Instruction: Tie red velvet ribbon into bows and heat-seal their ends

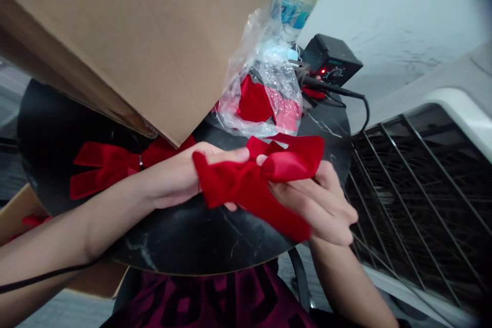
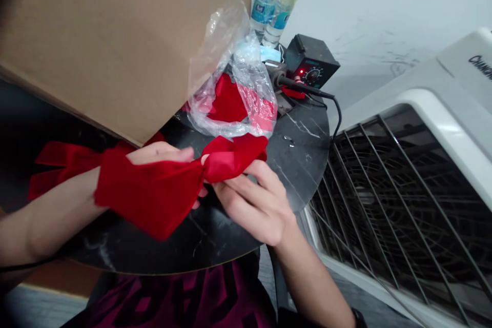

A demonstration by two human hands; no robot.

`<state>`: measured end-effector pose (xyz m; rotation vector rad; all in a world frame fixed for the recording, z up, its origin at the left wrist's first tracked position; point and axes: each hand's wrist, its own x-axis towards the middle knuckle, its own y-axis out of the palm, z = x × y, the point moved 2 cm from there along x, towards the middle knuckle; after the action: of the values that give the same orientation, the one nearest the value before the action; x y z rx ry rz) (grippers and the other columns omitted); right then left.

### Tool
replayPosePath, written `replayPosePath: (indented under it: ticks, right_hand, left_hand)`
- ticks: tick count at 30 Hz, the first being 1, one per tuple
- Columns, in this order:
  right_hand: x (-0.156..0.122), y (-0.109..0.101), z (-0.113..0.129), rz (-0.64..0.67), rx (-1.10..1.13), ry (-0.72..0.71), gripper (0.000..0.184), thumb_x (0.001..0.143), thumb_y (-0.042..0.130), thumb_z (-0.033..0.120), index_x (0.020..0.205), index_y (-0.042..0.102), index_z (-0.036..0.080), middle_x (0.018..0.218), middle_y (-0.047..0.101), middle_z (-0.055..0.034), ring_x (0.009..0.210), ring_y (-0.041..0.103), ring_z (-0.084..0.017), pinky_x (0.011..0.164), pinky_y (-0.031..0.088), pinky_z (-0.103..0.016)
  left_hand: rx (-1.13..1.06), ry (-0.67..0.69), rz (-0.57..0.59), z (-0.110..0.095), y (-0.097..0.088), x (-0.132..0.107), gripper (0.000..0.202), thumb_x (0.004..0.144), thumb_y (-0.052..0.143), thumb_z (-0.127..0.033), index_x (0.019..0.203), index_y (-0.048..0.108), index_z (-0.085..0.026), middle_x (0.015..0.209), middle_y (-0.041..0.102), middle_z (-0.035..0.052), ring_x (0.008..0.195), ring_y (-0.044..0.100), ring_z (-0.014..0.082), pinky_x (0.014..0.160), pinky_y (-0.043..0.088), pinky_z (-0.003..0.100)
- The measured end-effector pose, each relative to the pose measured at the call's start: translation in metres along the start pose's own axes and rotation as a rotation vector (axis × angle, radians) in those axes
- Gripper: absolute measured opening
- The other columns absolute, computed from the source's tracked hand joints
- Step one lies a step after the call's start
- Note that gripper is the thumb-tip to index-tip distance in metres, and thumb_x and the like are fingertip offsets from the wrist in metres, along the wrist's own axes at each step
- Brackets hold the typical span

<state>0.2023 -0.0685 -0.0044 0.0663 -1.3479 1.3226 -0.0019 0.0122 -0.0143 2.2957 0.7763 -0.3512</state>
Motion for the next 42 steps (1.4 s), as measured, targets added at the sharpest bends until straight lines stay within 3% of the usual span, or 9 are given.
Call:
replayPosePath:
  ticks: [5,12,19,24,29,31,33,35,42]
  right_hand:
    - [-0.002,-0.012,-0.003,0.074,-0.153,-0.344,0.019,0.088,0.074,0.001,0.095,0.074,0.020,0.107,0.082,-0.0038,0.100,0.076,-0.021,0.078,0.068,-0.031]
    - [-0.008,-0.006,-0.005,0.078,0.116,-0.144,0.028,0.092,0.075,0.015,0.119,0.070,0.011,0.118,0.077,-0.0177,0.100,0.075,-0.025,0.078,0.066,-0.039]
    - [-0.021,-0.006,0.023,0.148,0.079,-0.038,0.010,0.089,0.077,0.011,0.095,0.071,0.017,0.115,0.072,-0.0094,0.094,0.072,-0.017,0.076,0.062,-0.025]
    - [-0.027,-0.013,0.049,0.562,-0.082,0.029,0.021,0.109,0.050,0.021,0.113,0.070,0.016,0.113,0.076,-0.0071,0.087,0.075,-0.016,0.074,0.060,-0.028]
    - [-0.020,-0.041,0.060,0.969,0.361,-0.041,0.040,0.115,0.035,0.041,0.141,0.061,0.029,0.135,0.074,0.0063,0.092,0.077,-0.008,0.073,0.060,-0.021]
    - [-0.009,-0.052,0.047,0.776,0.486,0.066,0.029,0.111,0.049,0.038,0.128,0.069,0.026,0.119,0.080,0.0052,0.085,0.076,-0.008,0.072,0.059,-0.018]
    - [0.004,-0.054,0.025,0.376,0.328,0.272,0.019,0.100,0.070,0.030,0.119,0.072,0.025,0.109,0.080,0.0009,0.093,0.076,-0.012,0.083,0.060,-0.020]
    - [0.014,-0.045,0.001,0.089,0.122,0.441,0.042,0.086,0.086,0.026,0.123,0.067,0.025,0.121,0.075,-0.0052,0.112,0.074,-0.020,0.100,0.059,-0.029]
    - [0.039,-0.006,-0.048,0.163,0.513,0.529,0.027,0.092,0.077,0.027,0.108,0.055,0.024,0.092,0.068,0.0009,0.068,0.066,-0.012,0.061,0.056,-0.024]
  left_hand:
    - [-0.086,-0.060,0.009,0.008,0.003,0.001,0.020,0.082,0.088,-0.035,0.086,0.085,-0.016,0.078,0.080,0.0064,0.065,0.068,0.0118,0.059,0.050,0.018]
    - [-0.085,0.126,-0.206,0.012,0.000,0.009,0.019,0.074,0.091,-0.021,0.091,0.083,-0.015,0.085,0.082,0.0059,0.077,0.075,0.0162,0.078,0.060,0.024]
    - [-0.158,0.204,-0.225,0.011,0.006,0.007,0.011,0.088,0.081,-0.024,0.092,0.077,-0.015,0.088,0.083,0.0052,0.076,0.078,0.0152,0.076,0.063,0.023]
    - [-0.222,0.232,-0.220,0.011,0.009,0.009,0.008,0.089,0.076,-0.017,0.087,0.069,-0.016,0.082,0.082,0.0040,0.076,0.079,0.0166,0.074,0.062,0.022]
    - [-0.246,0.263,-0.269,0.006,0.008,0.008,0.012,0.097,0.065,-0.020,0.087,0.061,-0.017,0.086,0.083,0.0091,0.082,0.082,0.0242,0.079,0.066,0.034]
    - [-0.236,0.272,-0.277,0.004,0.007,0.007,0.014,0.097,0.065,-0.020,0.085,0.058,-0.018,0.085,0.083,0.0084,0.081,0.082,0.0246,0.077,0.066,0.034]
    - [-0.212,0.246,-0.264,0.005,0.007,0.006,0.012,0.096,0.065,-0.020,0.087,0.058,-0.018,0.084,0.083,0.0083,0.079,0.082,0.0249,0.075,0.066,0.034]
    - [-0.181,0.223,-0.251,0.007,0.007,0.006,0.009,0.095,0.067,-0.022,0.093,0.059,-0.018,0.087,0.083,0.0089,0.081,0.082,0.0252,0.074,0.065,0.033]
    - [-0.112,0.182,-0.180,0.010,0.003,0.005,0.016,0.096,0.068,-0.027,0.090,0.055,-0.019,0.075,0.078,0.0051,0.067,0.077,0.0196,0.066,0.063,0.029]
